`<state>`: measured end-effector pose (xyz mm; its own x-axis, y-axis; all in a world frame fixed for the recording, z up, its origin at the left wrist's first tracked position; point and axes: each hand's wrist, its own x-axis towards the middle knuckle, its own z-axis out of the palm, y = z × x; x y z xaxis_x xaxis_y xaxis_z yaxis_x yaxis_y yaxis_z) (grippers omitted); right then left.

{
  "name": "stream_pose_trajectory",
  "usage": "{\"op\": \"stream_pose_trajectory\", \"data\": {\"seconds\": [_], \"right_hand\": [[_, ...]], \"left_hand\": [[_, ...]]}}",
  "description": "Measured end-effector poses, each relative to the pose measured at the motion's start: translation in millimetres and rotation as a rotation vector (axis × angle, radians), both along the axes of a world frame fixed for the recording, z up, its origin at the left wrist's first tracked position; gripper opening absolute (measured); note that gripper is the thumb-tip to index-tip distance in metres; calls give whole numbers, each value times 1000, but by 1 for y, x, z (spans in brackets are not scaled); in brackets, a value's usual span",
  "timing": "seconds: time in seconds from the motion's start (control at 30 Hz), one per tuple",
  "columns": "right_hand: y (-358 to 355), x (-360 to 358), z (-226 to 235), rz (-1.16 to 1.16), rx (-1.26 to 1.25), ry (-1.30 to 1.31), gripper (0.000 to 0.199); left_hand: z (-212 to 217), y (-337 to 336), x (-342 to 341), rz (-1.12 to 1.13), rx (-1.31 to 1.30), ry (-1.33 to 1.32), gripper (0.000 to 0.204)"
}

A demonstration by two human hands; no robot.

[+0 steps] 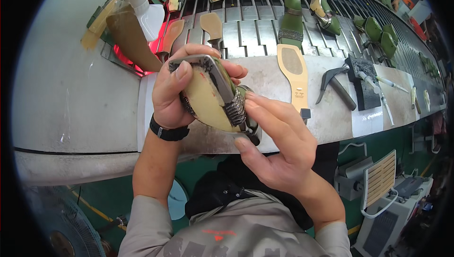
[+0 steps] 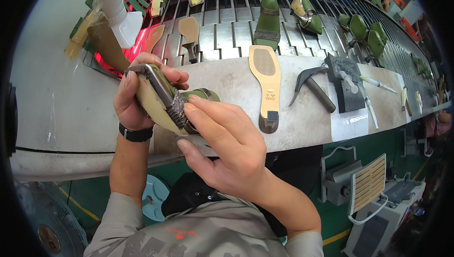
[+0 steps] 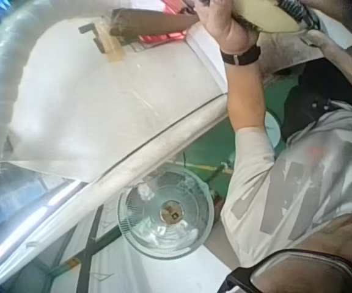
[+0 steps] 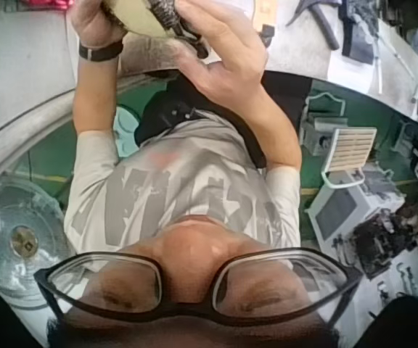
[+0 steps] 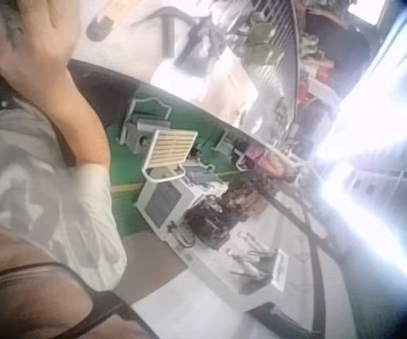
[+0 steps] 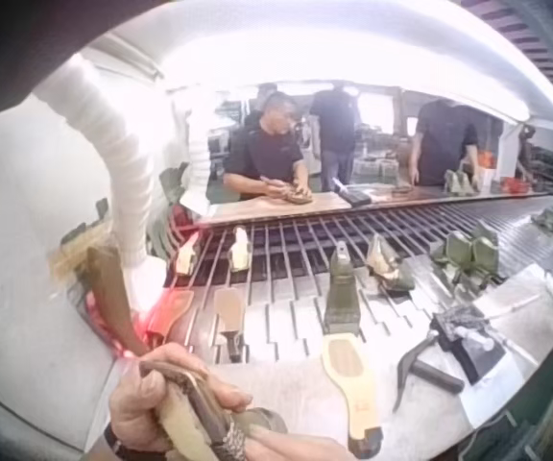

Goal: The person attaches outsoles to high-heeled shoes on shoe lasts by hand, hammers the edges and heels with a hammer, and injects liquid into the shoe seams using a syringe.

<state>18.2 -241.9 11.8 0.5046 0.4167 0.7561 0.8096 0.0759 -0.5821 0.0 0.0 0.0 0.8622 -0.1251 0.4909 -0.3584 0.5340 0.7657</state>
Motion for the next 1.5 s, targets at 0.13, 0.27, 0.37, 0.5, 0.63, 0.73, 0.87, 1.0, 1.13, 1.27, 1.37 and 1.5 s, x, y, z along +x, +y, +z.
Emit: {"op": "stream_pose_trajectory", "data": {"seconds": [0.13, 0.27, 0.37, 0.5, 0.63, 0.73, 0.87, 1.0, 1.13, 1.27, 1.37, 1.5], "right_hand": [[6, 4, -7, -47, 28, -68, 51], [9, 6, -4, -83, 21, -120, 46], [11, 8, -2, -114, 23, -163, 45], [16, 12, -1, -193, 36, -271, 45], [14, 14, -1, -229, -7, -366, 46], [13, 12, 0, -278, -74, -424, 44], [8, 7, 9, -323, -279, -453, 54], [8, 14, 20, -402, -427, -529, 60], [13, 35, 25, -256, -323, -314, 55], [-17, 44, -7, -163, -147, 105, 52], [-50, 39, -47, -436, -181, 140, 54], [-61, 19, -72, -613, -502, 35, 46]], "left_hand": [[6, -5, -1, 89, -12, 36, 52], [9, -11, -3, 109, -87, 28, 51], [10, -11, -4, 125, -104, 47, 51], [15, -18, -5, 180, -133, 84, 49], [18, -22, -4, 145, -187, 78, 48], [28, -31, -8, 288, -70, 135, 47], [32, -38, -8, 345, -163, 199, 41], [44, -52, 3, 467, -157, 269, 35], [38, -34, 19, 413, -157, 306, 37], [35, -25, 17, 372, -76, 298, 47], [30, -22, 14, 340, -73, 230, 50], [22, -18, 23, 147, -215, 116, 58]]}}
